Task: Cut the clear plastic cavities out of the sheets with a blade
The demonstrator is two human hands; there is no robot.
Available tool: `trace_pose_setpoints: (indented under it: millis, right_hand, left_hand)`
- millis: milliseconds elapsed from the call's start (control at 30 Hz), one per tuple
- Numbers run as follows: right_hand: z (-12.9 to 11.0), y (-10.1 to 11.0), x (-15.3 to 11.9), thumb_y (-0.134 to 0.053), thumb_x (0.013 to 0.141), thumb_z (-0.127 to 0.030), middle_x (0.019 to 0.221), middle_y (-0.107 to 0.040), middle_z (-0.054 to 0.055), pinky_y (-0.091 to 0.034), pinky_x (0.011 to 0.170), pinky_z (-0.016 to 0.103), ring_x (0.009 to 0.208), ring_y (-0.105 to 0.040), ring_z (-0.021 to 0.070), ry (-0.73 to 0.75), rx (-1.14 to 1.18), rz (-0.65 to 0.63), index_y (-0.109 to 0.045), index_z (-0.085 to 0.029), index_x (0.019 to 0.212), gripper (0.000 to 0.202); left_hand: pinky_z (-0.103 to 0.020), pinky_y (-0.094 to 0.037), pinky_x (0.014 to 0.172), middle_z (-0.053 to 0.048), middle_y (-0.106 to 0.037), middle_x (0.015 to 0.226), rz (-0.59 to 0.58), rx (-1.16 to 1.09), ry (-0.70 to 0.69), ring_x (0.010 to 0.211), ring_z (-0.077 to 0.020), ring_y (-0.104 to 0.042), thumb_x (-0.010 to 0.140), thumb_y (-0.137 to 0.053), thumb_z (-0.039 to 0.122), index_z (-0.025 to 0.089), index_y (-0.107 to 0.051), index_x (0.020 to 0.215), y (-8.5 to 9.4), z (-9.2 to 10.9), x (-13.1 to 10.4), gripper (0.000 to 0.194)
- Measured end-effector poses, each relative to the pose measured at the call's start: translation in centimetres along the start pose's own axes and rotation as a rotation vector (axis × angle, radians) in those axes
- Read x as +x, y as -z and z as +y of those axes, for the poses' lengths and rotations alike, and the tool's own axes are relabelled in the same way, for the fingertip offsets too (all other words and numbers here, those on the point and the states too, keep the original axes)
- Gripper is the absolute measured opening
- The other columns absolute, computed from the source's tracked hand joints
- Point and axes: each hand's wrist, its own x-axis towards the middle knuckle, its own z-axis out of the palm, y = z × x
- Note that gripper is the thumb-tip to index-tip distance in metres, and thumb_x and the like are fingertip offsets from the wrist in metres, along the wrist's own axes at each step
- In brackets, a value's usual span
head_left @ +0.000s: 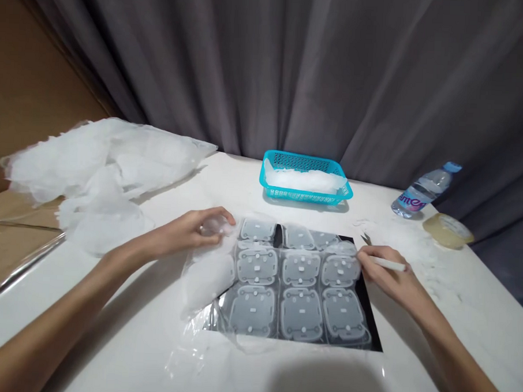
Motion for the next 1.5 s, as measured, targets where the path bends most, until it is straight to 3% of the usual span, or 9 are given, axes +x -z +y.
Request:
trace_pose_setpoints:
  millis: [267, 367, 433, 500, 700, 867, 1067, 1267, 1500]
  right_hand:
    - [-4.0, -0.8, 1.1, -0.052, 0.102, -0.022, 0.082, -0.069, 0.005, -0.047, 0.079, 0.034, 0.079, -0.062, 0.0212, 0.574, -0.001, 0.467, -0.066, -0.02, 0.09, 0.018]
    - [-6.4, -1.5, 3.6, -0.055, 0.102, -0.019, 0.089, -0.07, 0.006, -0.047, 0.081, 0.035, 0.085, -0.061, 0.0223, 0.678, 0.018, 0.339, -0.065, -0.019, 0.098, 0.011]
    - [-7.7, -2.9, 5.8, -0.055, 0.103, -0.021, 0.098, -0.071, 0.007, -0.049, 0.084, 0.036, 0.094, -0.064, 0.0238, 0.743, 0.05, 0.122, -0.065, -0.02, 0.102, 0.011]
    - [-8.5, -5.1, 7.9, -0.053, 0.104, -0.022, 0.108, -0.072, 0.009, -0.051, 0.092, 0.038, 0.103, -0.065, 0.0245, 0.772, 0.103, 0.003, -0.064, -0.021, 0.111, 0.013]
    - [-8.9, -10.2, 10.4, -0.056, 0.102, -0.02, 0.113, -0.069, 0.013, -0.05, 0.096, 0.039, 0.108, -0.064, 0.0256, 0.752, 0.135, -0.025, -0.059, -0.018, 0.116, 0.014]
    - [-8.6, -9.6, 10.0, -0.059, 0.1, -0.018, 0.102, -0.068, 0.007, -0.049, 0.089, 0.034, 0.098, -0.061, 0.0221, 0.748, 0.158, -0.077, -0.058, -0.018, 0.116, 0.016]
    - [-8.8, -8.8, 10.3, -0.055, 0.101, -0.019, 0.097, -0.067, 0.004, -0.044, 0.088, 0.033, 0.096, -0.053, 0.0221, 0.755, 0.181, -0.085, -0.061, -0.021, 0.099, 0.007]
    - [-9.4, -7.9, 9.7, -0.053, 0.105, -0.022, 0.096, -0.067, 0.003, -0.043, 0.088, 0.032, 0.094, -0.052, 0.0212, 0.785, 0.162, -0.048, -0.059, -0.022, 0.095, 0.011]
    - [-9.9, -7.4, 9.5, -0.053, 0.103, -0.02, 0.087, -0.067, 0.003, -0.042, 0.079, 0.033, 0.087, -0.054, 0.0224, 0.832, 0.047, 0.032, -0.059, -0.023, 0.092, 0.013]
  left_hand:
    - [-0.039, -0.046, 0.098, -0.008, -0.071, 0.109, 0.142, 0.146, -0.072, 0.107, -0.0303, -0.062, 0.089, -0.066, 0.056, 0.026, -0.075, 0.101, -0.9, -1.2, 0.8, 0.034]
    - [-0.05, -0.038, 0.111, -0.013, -0.063, 0.125, 0.345, 0.218, -0.108, 0.123, -0.0363, -0.051, 0.093, -0.057, 0.063, 0.021, -0.073, 0.09, -1.4, -1.3, 2.3, 0.045]
    - [-0.056, -0.033, 0.113, -0.016, -0.058, 0.131, 0.421, 0.246, -0.125, 0.127, -0.0382, -0.047, 0.096, -0.053, 0.059, 0.019, -0.07, 0.101, -2.2, -0.6, 3.7, 0.044]
    - [-0.055, -0.032, 0.114, -0.015, -0.06, 0.129, 0.391, 0.25, -0.173, 0.126, -0.0366, -0.05, 0.097, -0.052, 0.055, 0.02, -0.066, 0.113, -3.4, 0.6, 5.3, 0.041]
    - [-0.043, -0.047, 0.096, -0.013, -0.069, 0.109, 0.261, 0.226, -0.244, 0.105, -0.0325, -0.064, 0.096, -0.057, 0.056, 0.018, -0.063, 0.113, -6.6, 2.9, 7.8, 0.041]
    - [-0.039, -0.049, 0.085, -0.011, -0.07, 0.096, 0.232, 0.145, -0.209, 0.092, -0.0294, -0.066, 0.094, -0.057, 0.054, 0.017, -0.064, 0.102, -6.7, 2.2, 8.0, 0.038]
    - [-0.038, -0.048, 0.095, -0.008, -0.071, 0.099, 0.141, 0.001, -0.265, 0.1, -0.0286, -0.063, 0.084, -0.067, 0.054, 0.019, -0.072, 0.094, -4.8, 3.7, 7.8, 0.036]
    - [-0.031, -0.05, 0.086, -0.005, -0.074, 0.099, 0.034, -0.144, -0.289, 0.091, -0.0222, -0.066, 0.1, -0.053, 0.051, 0.019, -0.071, 0.099, -3.7, 6.1, 6.6, 0.036]
    - [-0.028, -0.046, 0.075, -0.002, -0.07, 0.086, 0.054, -0.146, -0.284, 0.08, -0.019, -0.061, 0.1, -0.053, 0.05, 0.018, -0.071, 0.092, -3.7, 6.2, 6.5, 0.038]
